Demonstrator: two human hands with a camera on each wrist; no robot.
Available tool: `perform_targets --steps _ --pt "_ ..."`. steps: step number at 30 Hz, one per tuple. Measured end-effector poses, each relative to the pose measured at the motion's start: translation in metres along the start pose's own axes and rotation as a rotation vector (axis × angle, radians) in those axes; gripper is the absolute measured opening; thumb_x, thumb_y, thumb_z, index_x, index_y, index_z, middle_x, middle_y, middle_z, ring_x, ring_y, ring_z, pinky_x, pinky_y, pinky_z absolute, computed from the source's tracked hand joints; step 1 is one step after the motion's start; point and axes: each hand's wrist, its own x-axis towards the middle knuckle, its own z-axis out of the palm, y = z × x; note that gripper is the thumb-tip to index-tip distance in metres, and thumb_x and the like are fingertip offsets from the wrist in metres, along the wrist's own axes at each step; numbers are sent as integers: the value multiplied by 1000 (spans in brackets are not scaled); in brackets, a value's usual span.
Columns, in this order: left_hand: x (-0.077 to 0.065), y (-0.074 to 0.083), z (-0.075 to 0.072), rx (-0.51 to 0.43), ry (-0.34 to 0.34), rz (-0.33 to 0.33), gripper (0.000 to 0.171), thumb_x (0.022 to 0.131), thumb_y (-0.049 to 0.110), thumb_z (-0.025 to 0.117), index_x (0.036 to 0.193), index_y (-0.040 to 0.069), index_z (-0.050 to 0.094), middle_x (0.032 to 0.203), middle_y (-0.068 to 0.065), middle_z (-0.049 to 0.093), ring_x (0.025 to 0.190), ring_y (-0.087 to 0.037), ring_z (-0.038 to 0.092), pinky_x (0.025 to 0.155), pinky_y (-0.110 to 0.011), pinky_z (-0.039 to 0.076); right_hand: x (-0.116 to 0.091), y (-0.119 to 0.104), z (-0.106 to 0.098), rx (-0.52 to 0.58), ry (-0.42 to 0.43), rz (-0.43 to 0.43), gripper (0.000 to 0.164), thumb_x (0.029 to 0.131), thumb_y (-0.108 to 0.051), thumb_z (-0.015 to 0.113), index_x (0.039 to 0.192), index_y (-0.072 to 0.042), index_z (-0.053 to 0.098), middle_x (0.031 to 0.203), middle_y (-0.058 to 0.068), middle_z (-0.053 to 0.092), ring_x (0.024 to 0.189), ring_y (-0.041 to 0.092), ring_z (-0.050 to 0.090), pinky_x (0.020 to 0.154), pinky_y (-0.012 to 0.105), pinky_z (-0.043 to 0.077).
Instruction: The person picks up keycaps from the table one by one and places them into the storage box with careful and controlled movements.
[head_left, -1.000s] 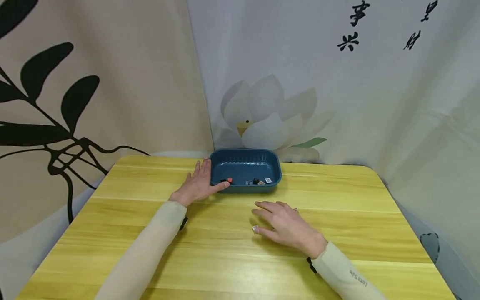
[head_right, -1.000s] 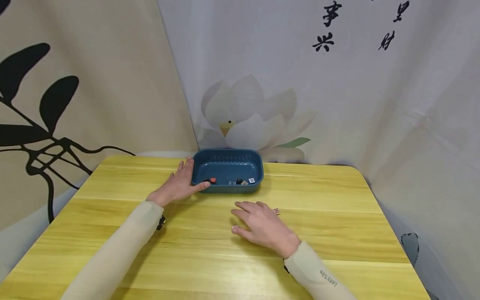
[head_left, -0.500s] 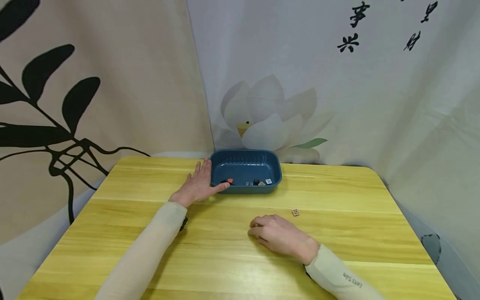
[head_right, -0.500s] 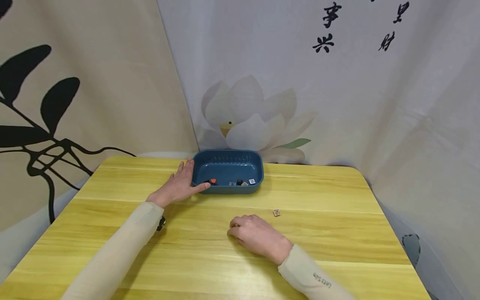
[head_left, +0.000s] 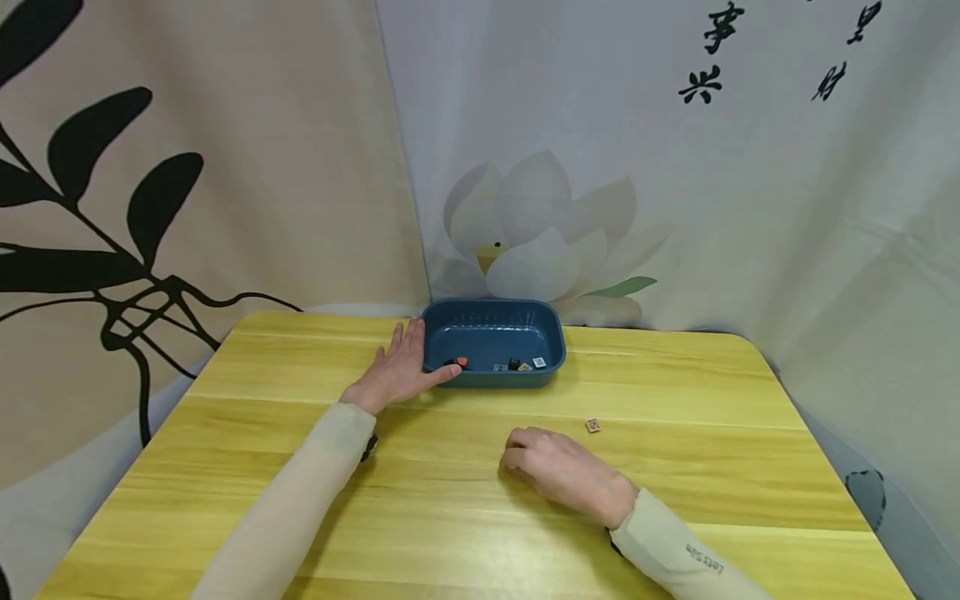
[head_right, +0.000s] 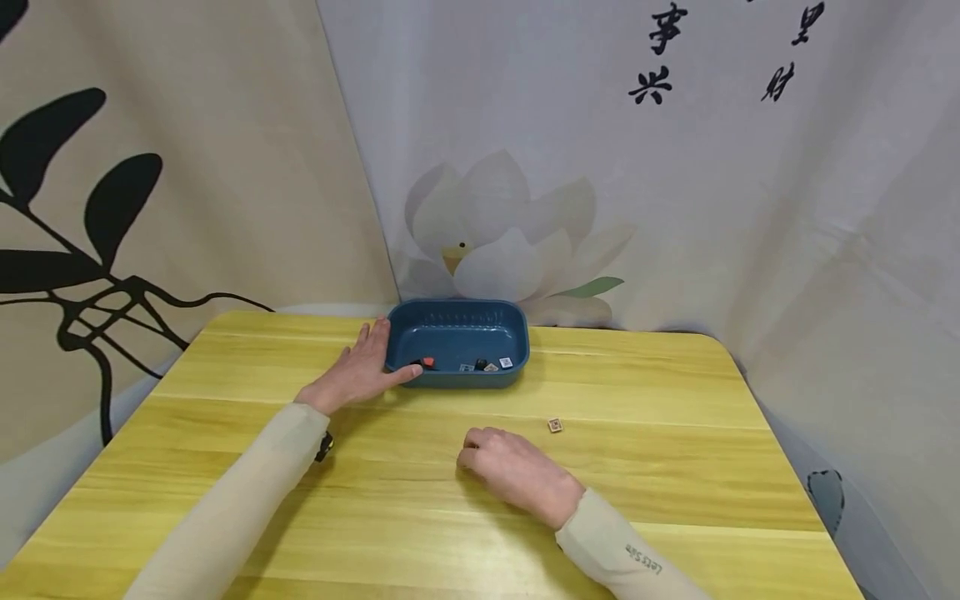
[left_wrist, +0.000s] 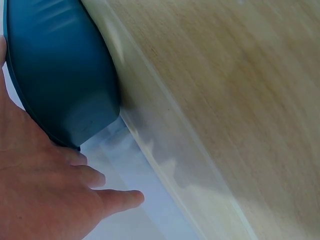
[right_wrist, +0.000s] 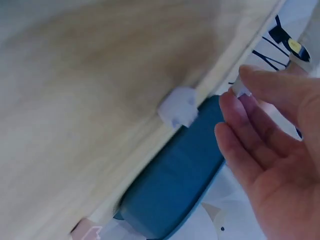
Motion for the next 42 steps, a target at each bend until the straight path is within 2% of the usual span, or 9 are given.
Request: perform_targets --steps 9,15,22,29,36,42 --pt "1 1 0 2 -13 3 128 86 90 43 165 1 -5 173 -16 -8 158 -39 -6 121 -68 11 -1 10 -18 21 213 38 21 94 -4 76 114 -9 78 109 2 68 99 16 67 88 30 58" --pt "2 1 0 1 -17 0 127 87 88 45 164 1 -5 173 -16 -9 158 -39 -6 121 -68 10 2 14 -28 37 282 73 27 93 -3 77 119 -6 77 112 4 68 98 16 68 85 28 59" --pt "1 0 1 -1 -18 -5 127 87 89 44 164 1 -6 173 -17 -9 158 -40 -6 120 -69 10 8 19 -36 6 358 131 29 91 -3 79 119 -7 78 113 6 69 100 19 70 83 28 59" --pt "0 2 0 -18 -18 -8 124 90 83 49 164 2 -6 173 -16 -8 158 -38 -7 121 -68 11 20 29 -44 43 464 151 29 92 -1 77 120 -6 78 112 9 70 96 20 71 78 28 60" --pt "2 2 1 -14 -16 -8 126 88 87 47 165 2 -5 173 -15 -8 158 -38 -7 121 -68 12 33 36 -50 55 482 156 27 95 -5 75 122 -4 77 113 10 69 94 21 71 76 30 59" --pt "2 0 0 -12 -13 -12 128 86 90 44 165 2 -6 173 -15 -8 158 -38 -6 121 -68 11 50 44 -55 61 454 198 27 97 -6 73 124 -4 75 113 9 70 95 21 69 78 33 59"
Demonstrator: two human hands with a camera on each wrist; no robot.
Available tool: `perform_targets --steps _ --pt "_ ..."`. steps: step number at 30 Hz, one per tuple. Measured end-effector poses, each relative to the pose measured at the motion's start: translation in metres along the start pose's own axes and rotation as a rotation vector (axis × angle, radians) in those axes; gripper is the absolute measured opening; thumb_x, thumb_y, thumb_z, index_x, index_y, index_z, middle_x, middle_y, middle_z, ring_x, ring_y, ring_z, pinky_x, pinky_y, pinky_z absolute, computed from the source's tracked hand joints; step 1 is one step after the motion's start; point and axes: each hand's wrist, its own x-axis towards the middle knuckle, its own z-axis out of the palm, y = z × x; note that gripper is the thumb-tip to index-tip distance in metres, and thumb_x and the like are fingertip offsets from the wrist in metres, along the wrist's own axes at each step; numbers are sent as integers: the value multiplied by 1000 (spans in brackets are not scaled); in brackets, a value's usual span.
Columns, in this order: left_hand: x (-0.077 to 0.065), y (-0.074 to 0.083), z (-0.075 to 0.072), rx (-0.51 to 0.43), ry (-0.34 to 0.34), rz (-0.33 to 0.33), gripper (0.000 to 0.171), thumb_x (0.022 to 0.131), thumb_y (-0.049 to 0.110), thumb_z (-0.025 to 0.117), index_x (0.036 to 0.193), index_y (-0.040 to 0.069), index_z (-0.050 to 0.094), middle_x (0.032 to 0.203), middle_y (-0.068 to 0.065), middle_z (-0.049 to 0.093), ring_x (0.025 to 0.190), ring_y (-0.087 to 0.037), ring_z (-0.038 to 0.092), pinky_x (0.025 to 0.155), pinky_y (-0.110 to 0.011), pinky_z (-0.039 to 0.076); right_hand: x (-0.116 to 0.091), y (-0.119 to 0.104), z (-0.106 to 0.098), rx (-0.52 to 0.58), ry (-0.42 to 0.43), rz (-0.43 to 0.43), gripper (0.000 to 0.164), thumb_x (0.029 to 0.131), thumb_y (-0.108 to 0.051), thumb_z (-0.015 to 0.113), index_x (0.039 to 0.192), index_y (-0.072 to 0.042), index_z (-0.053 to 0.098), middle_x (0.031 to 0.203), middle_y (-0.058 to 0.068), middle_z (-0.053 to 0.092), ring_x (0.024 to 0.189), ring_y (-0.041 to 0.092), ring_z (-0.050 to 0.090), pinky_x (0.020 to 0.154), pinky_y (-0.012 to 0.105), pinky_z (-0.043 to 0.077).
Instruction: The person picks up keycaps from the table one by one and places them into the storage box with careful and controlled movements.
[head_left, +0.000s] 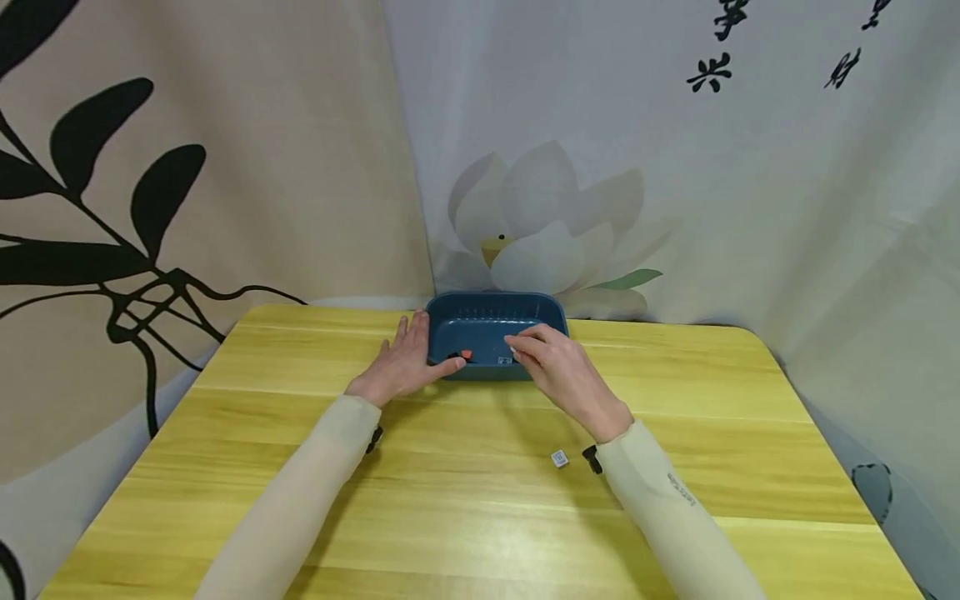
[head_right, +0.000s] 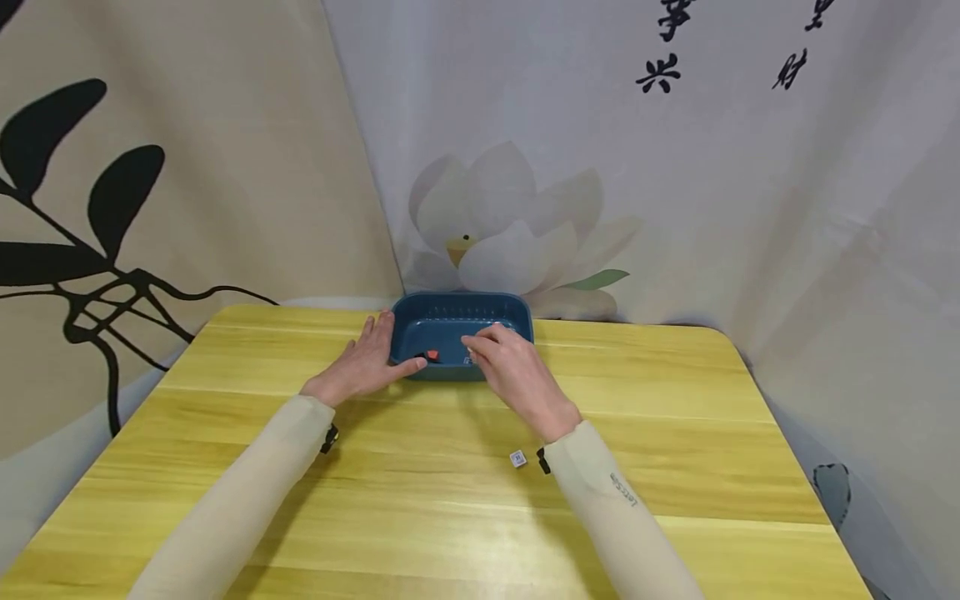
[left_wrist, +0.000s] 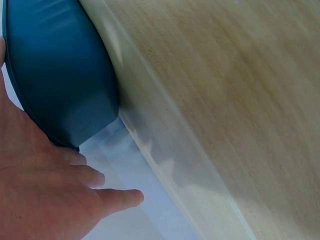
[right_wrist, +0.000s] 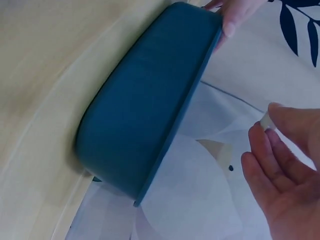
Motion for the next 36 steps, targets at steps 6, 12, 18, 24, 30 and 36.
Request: perform_targets --steps 6,12,18,24,30,36 --pt "-1 -2 -1 -13 -9 -3 128 87 88 46 164 1 -7 172 -16 -10 158 -38 -8 120 -69 10 18 8 9 -11 -42 76 22 99 -10 71 121 -7 75 113 7 71 93 20 70 77 34 58" --pt "-4 -2 1 -20 -7 6 127 88 87 47 164 2 -6 173 -16 -9 158 -38 -7 120 -69 11 29 19 26 -17 -117 162 23 102 -15 69 122 -8 76 117 8 71 98 22 70 83 37 58" --pt "-4 -3 5 -11 -11 7 128 87 88 46 165 2 -6 173 -16 -8 158 -38 -8 120 -70 8 38 27 42 -14 -223 243 22 101 -11 69 121 -7 77 116 9 69 102 24 69 87 37 58" --pt "-2 -1 5 -8 -22 1 128 86 90 44 164 4 -9 172 -15 -11 158 -37 -9 121 -68 8 44 34 52 -5 -287 312 23 102 -13 68 122 -8 78 112 8 71 100 23 69 83 36 59" --pt "1 -1 2 -9 -16 2 129 86 90 43 164 2 -9 172 -16 -11 158 -38 -8 120 -69 9 49 40 55 53 -319 389 25 102 -13 68 125 -6 76 118 9 73 103 23 71 86 36 60" --pt "1 -1 -1 -11 -21 0 127 88 87 46 164 1 -8 172 -16 -11 158 -39 -8 121 -69 8 43 41 46 59 -267 381 30 102 -13 68 131 -6 73 125 12 71 102 24 71 85 38 59"
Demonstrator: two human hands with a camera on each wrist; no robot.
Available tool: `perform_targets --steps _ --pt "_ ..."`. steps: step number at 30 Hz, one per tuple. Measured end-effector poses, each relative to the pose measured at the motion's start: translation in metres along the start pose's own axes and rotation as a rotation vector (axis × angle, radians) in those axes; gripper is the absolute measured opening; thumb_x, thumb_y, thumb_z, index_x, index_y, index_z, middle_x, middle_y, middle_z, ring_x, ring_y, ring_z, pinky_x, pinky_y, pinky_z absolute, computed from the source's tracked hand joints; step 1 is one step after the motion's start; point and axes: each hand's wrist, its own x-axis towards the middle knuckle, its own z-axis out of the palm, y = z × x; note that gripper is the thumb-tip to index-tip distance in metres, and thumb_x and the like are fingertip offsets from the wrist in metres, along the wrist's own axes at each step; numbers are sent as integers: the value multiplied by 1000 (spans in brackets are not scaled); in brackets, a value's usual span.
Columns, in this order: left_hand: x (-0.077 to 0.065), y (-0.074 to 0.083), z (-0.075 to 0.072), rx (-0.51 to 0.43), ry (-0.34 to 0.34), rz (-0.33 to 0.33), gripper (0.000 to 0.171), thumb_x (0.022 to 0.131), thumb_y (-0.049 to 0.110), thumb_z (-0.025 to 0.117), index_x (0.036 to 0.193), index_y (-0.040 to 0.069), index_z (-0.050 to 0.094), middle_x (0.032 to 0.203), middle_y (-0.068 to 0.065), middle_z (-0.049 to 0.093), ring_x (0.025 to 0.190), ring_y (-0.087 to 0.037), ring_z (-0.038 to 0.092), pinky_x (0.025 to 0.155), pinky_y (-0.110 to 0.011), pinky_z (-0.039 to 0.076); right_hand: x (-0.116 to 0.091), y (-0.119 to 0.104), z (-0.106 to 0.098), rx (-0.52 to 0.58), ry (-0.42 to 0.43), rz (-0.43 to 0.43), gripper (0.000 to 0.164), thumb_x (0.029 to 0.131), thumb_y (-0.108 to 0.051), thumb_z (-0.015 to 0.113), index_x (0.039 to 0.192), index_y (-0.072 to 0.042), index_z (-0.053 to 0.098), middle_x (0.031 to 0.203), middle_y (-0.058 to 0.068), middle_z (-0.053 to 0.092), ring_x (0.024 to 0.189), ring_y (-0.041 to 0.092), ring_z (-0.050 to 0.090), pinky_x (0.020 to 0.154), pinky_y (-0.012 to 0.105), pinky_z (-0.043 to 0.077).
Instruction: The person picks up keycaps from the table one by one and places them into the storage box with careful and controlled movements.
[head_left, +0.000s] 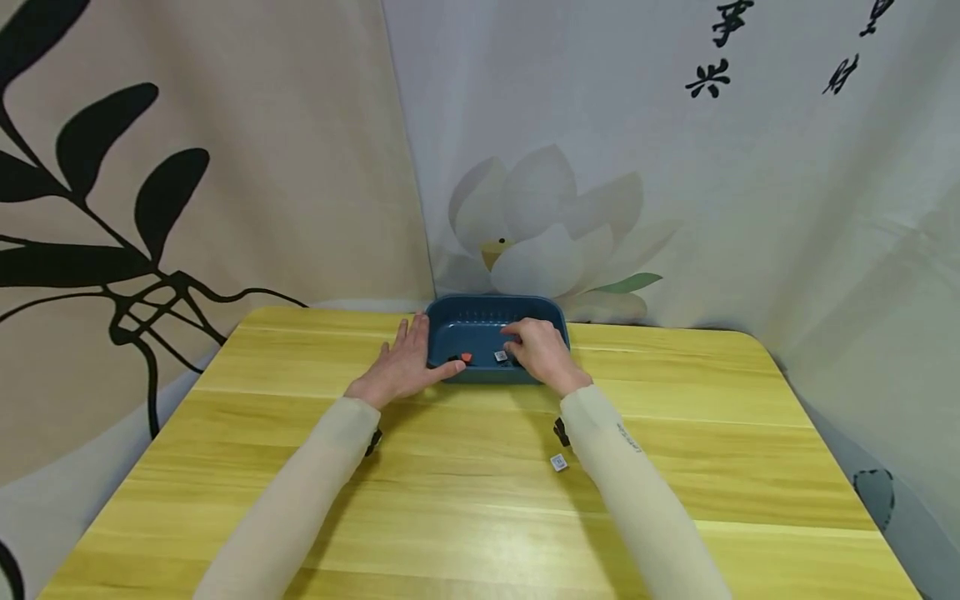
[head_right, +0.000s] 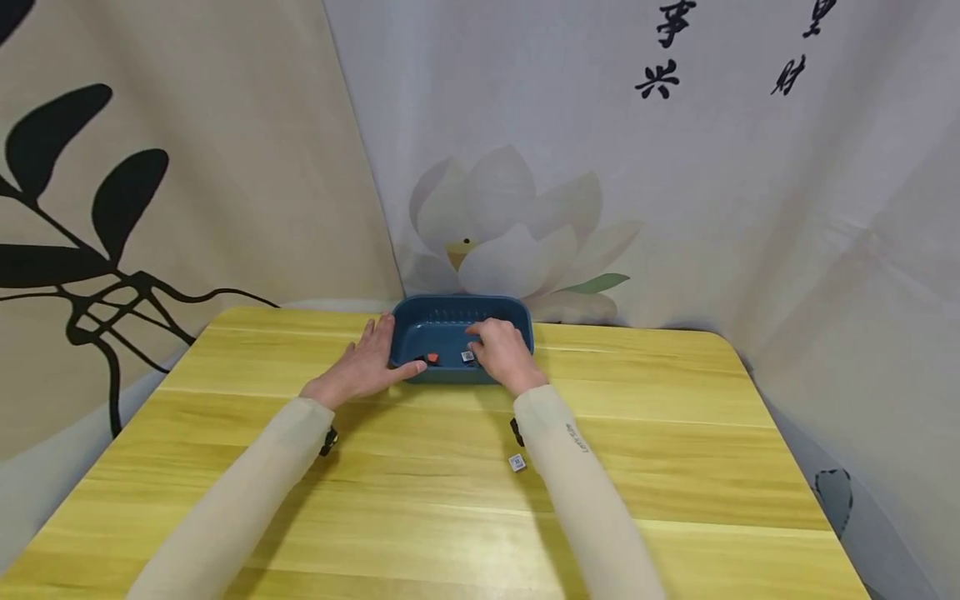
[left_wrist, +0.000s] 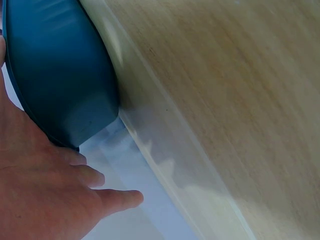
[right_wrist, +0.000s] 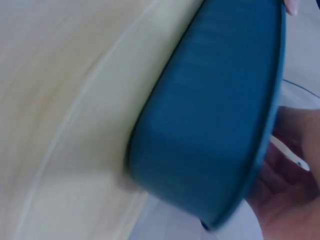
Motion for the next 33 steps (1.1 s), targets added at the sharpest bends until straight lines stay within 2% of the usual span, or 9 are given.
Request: perform_targets --steps 6,13,17,23,29,33 --pt "2 0 0 -8 3 2 126 88 87 45 164 3 -9 172 -15 -12 158 -38 -10 121 -68 7 -29 4 -19 -111 99 -86 29 104 -23 66 128 -9 74 126 11 70 110 27 68 91 43 57" --pt "0 -2 -1 6 7 9 128 87 89 42 164 1 -9 172 -17 -11 158 -39 -10 120 -69 8 -68 8 -34 -161 142 -150 32 105 -30 65 127 -9 74 129 10 69 119 30 65 100 48 53" --pt "-2 0 0 -2 0 16 127 88 89 42 164 1 -9 172 -18 -11 157 -39 -10 120 -70 8 -90 19 -39 -187 137 -168 33 103 -28 67 128 -7 73 131 12 69 122 33 64 102 51 51" --pt "-2 3 -1 9 2 12 126 88 88 44 164 1 -9 172 -17 -11 158 -39 -9 121 -69 8 -118 50 -47 -223 99 -185 42 101 -29 70 134 -3 69 143 17 61 132 38 56 108 55 45" --pt "-2 2 0 1 -3 11 127 88 88 44 164 1 -10 172 -17 -13 157 -39 -10 120 -69 8 -136 71 -54 -211 38 -130 49 102 -35 68 140 -3 64 149 18 56 134 39 55 108 55 45" --pt "-1 2 0 2 3 16 127 88 88 44 164 1 -9 172 -18 -12 157 -39 -9 120 -70 8 -143 79 -55 -202 15 -112 51 102 -32 68 143 -1 61 148 20 57 131 41 57 107 58 45"
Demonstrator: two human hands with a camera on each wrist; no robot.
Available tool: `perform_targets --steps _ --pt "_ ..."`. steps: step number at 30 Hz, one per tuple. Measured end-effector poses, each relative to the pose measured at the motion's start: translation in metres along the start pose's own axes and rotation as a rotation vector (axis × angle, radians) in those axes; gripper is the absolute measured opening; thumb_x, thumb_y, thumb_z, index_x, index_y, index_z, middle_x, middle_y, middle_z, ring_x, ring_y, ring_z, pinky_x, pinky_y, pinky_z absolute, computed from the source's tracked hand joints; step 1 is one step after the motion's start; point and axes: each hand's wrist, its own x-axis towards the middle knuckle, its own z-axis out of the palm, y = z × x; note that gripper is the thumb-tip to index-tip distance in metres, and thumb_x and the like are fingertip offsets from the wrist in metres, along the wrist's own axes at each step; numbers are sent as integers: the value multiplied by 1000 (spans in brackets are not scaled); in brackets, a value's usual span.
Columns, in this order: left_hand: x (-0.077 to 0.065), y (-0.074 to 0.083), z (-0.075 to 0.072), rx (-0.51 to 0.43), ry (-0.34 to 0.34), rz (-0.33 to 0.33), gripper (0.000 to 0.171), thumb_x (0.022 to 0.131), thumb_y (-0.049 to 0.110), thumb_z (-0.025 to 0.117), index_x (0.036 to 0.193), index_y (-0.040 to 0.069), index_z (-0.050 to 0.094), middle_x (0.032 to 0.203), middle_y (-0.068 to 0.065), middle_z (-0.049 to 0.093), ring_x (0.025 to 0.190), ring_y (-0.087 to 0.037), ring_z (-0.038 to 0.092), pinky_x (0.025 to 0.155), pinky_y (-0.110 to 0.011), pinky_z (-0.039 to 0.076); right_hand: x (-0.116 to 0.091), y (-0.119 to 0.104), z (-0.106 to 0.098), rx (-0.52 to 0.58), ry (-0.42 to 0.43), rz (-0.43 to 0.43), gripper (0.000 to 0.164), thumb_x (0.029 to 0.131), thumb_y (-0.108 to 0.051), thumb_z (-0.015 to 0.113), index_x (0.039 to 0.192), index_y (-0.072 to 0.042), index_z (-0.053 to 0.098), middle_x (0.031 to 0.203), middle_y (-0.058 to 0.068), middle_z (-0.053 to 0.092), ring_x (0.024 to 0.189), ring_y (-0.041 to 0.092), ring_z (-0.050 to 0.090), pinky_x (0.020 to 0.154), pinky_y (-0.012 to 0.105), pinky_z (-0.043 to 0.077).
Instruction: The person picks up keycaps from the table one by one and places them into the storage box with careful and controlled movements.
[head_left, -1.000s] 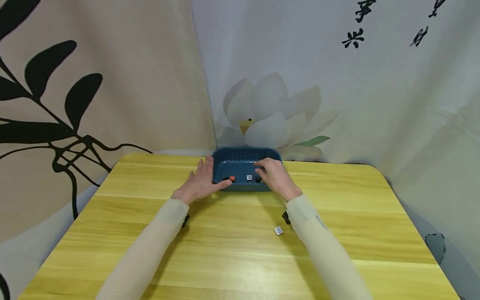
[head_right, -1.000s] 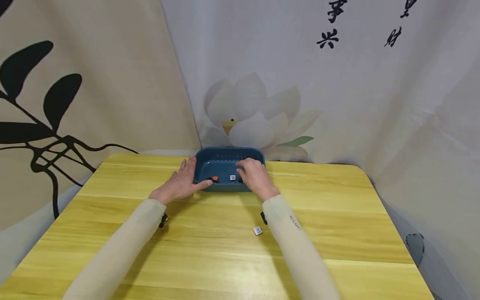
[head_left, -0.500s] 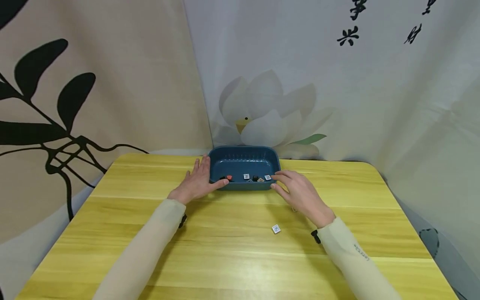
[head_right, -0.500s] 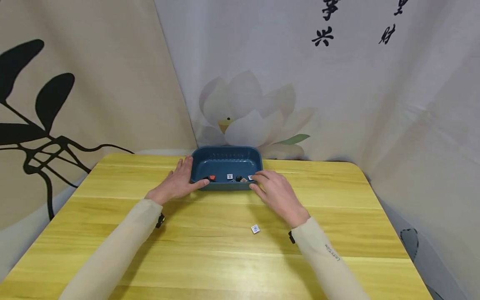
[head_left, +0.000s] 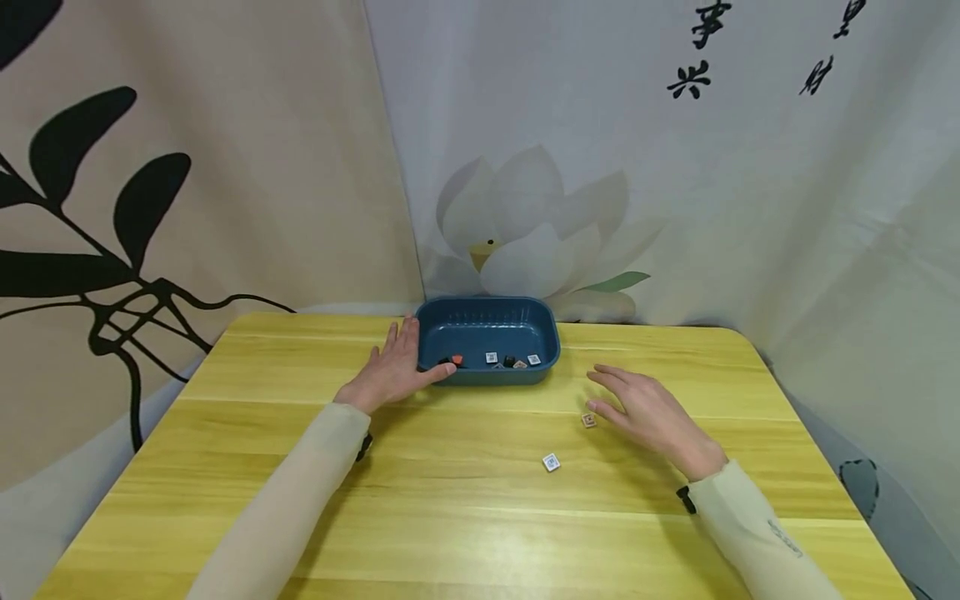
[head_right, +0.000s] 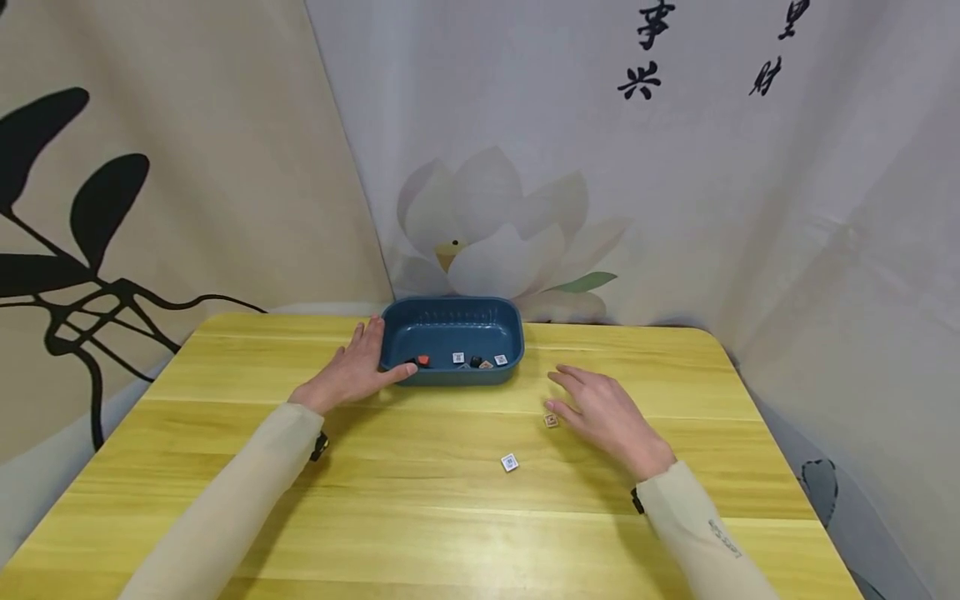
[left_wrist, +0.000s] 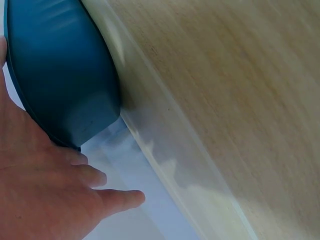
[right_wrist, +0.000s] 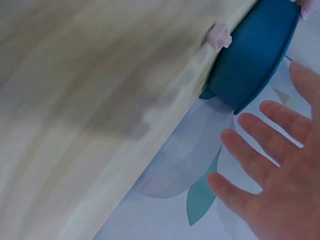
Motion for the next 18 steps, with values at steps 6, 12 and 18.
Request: perform_targets --steps 6,12,18 --pt "1 -2 1 7 -5 -2 129 86 91 41 164 1 -8 172 -18 -10 158 -39 -9 120 -69 8 -8 0 9 -7 -90 12 61 102 -42 67 149 -5 56 150 17 55 136 38 54 108 70 37" --pt "1 -3 1 2 9 -1 128 87 89 43 164 1 -8 172 -18 -9 158 -39 -8 120 -69 9 -9 -9 16 -49 -171 -38 65 100 -47 68 152 -12 54 155 14 50 140 37 50 106 74 35" --pt "1 -4 2 3 10 0 128 87 89 43 164 0 -7 172 -18 -9 158 -39 -8 120 -69 8 -10 -13 18 -91 -165 -81 49 96 -32 77 137 -9 67 137 13 65 120 31 65 100 57 50"
